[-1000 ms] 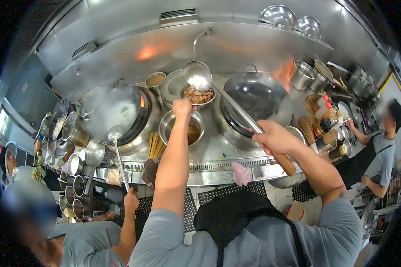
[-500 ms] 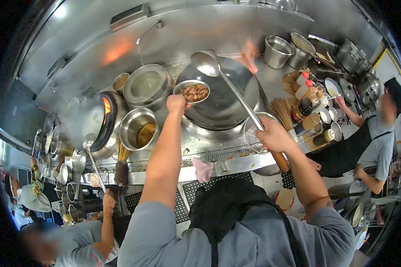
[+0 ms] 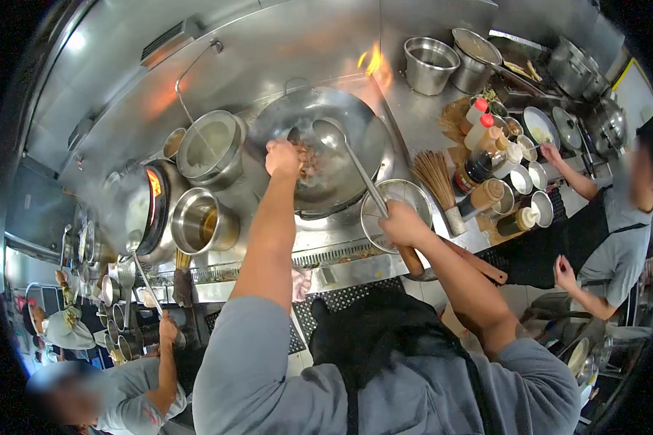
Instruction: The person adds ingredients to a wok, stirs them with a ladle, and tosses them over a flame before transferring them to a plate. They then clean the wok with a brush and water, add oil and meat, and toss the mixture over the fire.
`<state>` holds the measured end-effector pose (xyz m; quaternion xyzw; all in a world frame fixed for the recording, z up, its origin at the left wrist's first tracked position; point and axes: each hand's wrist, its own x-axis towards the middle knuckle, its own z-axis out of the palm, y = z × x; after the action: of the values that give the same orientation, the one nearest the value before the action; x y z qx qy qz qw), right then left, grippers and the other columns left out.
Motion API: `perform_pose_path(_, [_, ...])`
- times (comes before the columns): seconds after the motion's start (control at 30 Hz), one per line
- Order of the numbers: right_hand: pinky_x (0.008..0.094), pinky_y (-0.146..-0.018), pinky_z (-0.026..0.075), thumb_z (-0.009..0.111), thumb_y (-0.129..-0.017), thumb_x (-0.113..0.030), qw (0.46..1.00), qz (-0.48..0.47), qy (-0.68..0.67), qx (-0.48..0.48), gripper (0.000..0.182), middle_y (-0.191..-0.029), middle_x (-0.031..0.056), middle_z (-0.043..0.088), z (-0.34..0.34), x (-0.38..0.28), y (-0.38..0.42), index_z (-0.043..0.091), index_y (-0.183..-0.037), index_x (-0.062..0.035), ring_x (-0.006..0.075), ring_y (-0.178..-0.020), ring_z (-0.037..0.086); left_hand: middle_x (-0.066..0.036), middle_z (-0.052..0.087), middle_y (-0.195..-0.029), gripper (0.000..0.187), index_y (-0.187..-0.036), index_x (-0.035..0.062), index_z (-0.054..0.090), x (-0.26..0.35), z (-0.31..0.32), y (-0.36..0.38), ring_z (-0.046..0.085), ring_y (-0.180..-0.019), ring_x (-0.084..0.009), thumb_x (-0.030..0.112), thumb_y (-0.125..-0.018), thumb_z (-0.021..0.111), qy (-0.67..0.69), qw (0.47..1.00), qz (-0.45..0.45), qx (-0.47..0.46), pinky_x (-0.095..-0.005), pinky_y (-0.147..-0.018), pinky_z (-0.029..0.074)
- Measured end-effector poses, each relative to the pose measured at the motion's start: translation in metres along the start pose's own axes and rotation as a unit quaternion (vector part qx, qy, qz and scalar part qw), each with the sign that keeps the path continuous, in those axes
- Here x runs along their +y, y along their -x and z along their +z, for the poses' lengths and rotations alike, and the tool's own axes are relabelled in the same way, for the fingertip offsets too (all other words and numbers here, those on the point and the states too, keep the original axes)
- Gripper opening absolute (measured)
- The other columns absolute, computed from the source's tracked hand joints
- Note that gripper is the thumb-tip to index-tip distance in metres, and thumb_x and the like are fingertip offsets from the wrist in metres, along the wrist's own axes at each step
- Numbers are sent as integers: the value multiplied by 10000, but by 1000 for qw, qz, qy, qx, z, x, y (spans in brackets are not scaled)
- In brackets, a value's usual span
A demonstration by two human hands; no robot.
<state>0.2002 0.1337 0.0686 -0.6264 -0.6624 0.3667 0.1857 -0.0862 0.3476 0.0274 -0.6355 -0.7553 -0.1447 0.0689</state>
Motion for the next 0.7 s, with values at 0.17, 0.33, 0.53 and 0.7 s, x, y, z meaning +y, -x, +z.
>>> perform_pose_path(0.17, [502,-795,502,577,-798,-164,996,1,85,4,307,-878,332,623,-25,-1,34,557,-970,89,467,-864,629,-224,559,-1050,194,-997,-13,525,-7,-52,0,701,-723,-341,157,-925,464,-100,982,156,42,-415,-627,596])
perform_pose_path(0.33, [506,-808,504,570,-796,-119,989,-16,147,-22,263,-871,328,629,-62,-9,71,552,-978,70,482,-861,622,-215,542,-1041,184,-1019,-10,513,-10,-97,-10,697,-734,-343,117,-887,492,-107,973,194,69,-405,-623,592])
perform_pose_path(0.53, [504,-768,517,547,-805,-95,959,-135,239,-76,207,-850,285,634,-53,21,57,538,-960,42,460,-831,635,-203,539,-1095,183,-1059,2,510,-24,-116,21,637,-945,-425,94,-913,450,42,998,14,47,-476,-820,539])
perform_pose_path(0.7, [507,-745,534,549,-813,-86,958,-89,272,-14,194,-868,254,656,-40,5,26,547,-969,29,424,-846,658,-272,622,-1001,274,-1025,-26,584,-68,-86,45,637,-928,-444,143,-811,605,143,969,-80,187,-508,-813,519])
